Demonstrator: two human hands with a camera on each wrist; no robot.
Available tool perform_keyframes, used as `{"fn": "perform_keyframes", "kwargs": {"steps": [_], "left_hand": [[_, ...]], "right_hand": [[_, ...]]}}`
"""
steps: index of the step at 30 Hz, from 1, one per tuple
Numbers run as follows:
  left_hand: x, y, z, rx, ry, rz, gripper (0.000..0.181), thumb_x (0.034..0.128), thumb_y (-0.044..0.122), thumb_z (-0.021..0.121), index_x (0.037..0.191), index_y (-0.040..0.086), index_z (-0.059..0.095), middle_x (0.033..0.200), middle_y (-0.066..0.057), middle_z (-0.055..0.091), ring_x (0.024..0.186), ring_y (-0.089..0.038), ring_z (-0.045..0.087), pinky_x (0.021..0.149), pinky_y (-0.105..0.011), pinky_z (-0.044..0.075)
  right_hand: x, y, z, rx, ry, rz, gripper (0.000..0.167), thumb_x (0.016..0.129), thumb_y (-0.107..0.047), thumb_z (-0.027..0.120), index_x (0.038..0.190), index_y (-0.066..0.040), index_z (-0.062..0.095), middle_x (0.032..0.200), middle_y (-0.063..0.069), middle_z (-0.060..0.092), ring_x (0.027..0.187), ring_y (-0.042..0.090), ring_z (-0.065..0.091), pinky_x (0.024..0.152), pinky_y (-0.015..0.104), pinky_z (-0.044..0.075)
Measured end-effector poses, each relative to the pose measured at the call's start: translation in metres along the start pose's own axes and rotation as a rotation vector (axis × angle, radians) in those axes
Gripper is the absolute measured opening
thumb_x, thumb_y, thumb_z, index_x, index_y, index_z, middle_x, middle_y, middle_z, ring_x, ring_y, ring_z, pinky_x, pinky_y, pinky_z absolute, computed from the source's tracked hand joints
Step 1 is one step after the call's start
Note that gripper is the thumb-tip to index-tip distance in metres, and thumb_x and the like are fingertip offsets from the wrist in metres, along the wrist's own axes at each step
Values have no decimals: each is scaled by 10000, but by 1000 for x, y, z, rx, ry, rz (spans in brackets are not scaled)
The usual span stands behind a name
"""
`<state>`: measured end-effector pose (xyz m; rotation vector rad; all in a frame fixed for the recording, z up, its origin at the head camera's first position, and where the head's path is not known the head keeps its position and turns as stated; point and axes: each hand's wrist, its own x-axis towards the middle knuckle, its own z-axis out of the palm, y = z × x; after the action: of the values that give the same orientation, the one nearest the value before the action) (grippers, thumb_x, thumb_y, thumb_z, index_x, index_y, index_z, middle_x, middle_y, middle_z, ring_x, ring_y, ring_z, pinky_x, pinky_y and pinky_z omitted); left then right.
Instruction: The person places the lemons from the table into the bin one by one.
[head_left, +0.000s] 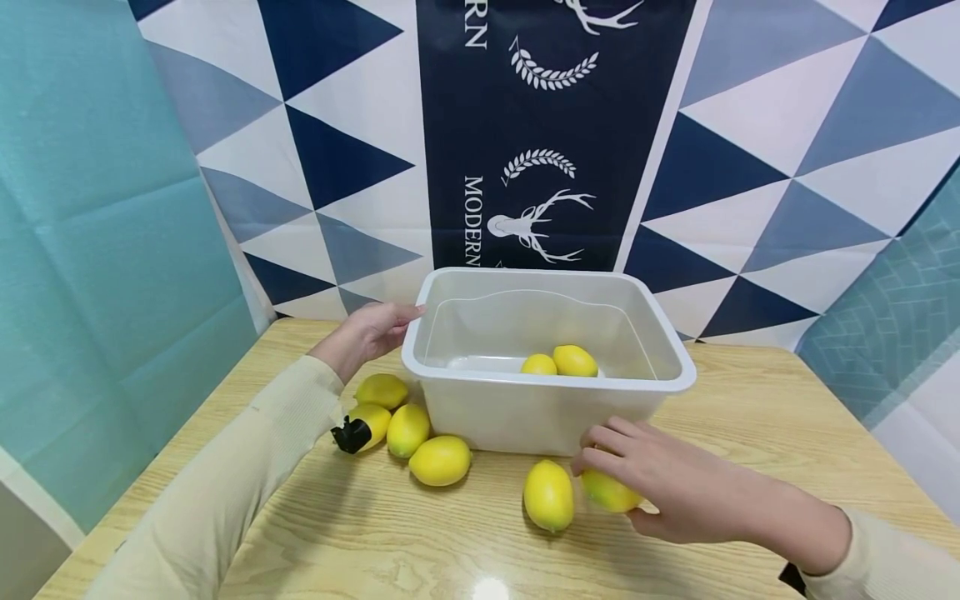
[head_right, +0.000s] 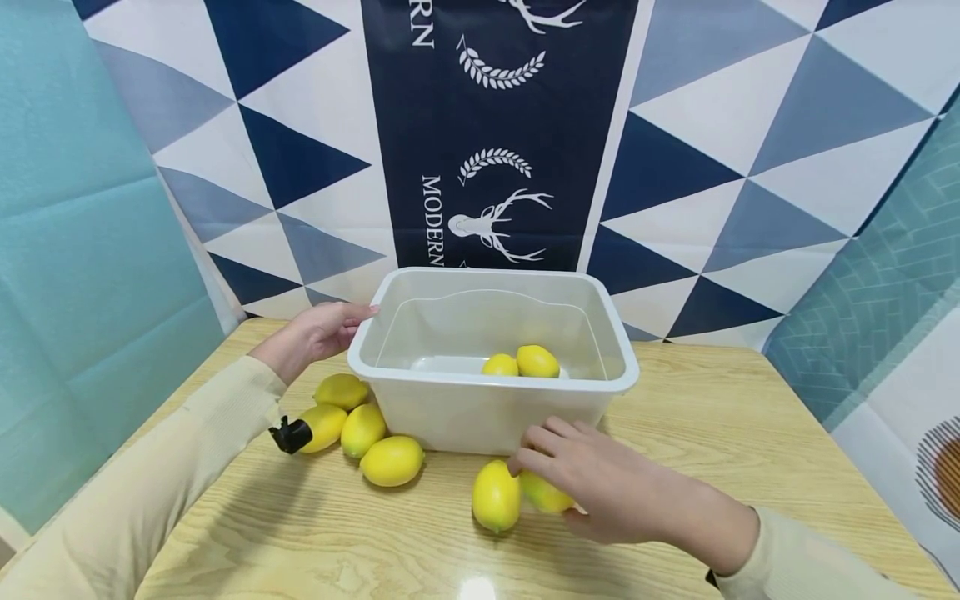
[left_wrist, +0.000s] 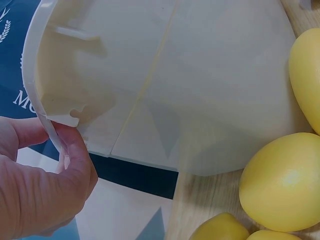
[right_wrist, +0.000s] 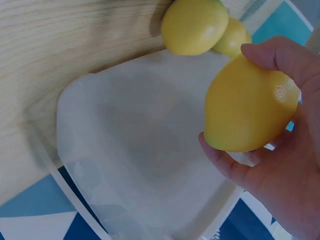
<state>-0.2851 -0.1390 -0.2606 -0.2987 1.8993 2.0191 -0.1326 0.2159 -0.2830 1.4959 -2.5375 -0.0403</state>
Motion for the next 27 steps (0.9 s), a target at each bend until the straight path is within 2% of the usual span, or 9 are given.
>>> {"fn": "perform_keyframes", "kwargs": {"steps": [12,27], "left_hand": [[1,0,0,7,-4,8,473,965,179,567,1398,29,449,1156,-27,505,976,-131,540,1092,-288,443],[1,-1,0,16,-9,12,474,967,183,563,1401,33,448,1140,-15,512,971,-124,551,1080,-274,443]], "right_hand": [[5,-9,-20,-22,-57,31,728,583,-152,856,1208,-328,525,1139,-134,527,1010,72,456,827,308,524],[10,-14,-39,-59,-38,25,737,559,-117,861,1180,-331,527,1118,-140,506,1025,77,447,846,340,516]]}}
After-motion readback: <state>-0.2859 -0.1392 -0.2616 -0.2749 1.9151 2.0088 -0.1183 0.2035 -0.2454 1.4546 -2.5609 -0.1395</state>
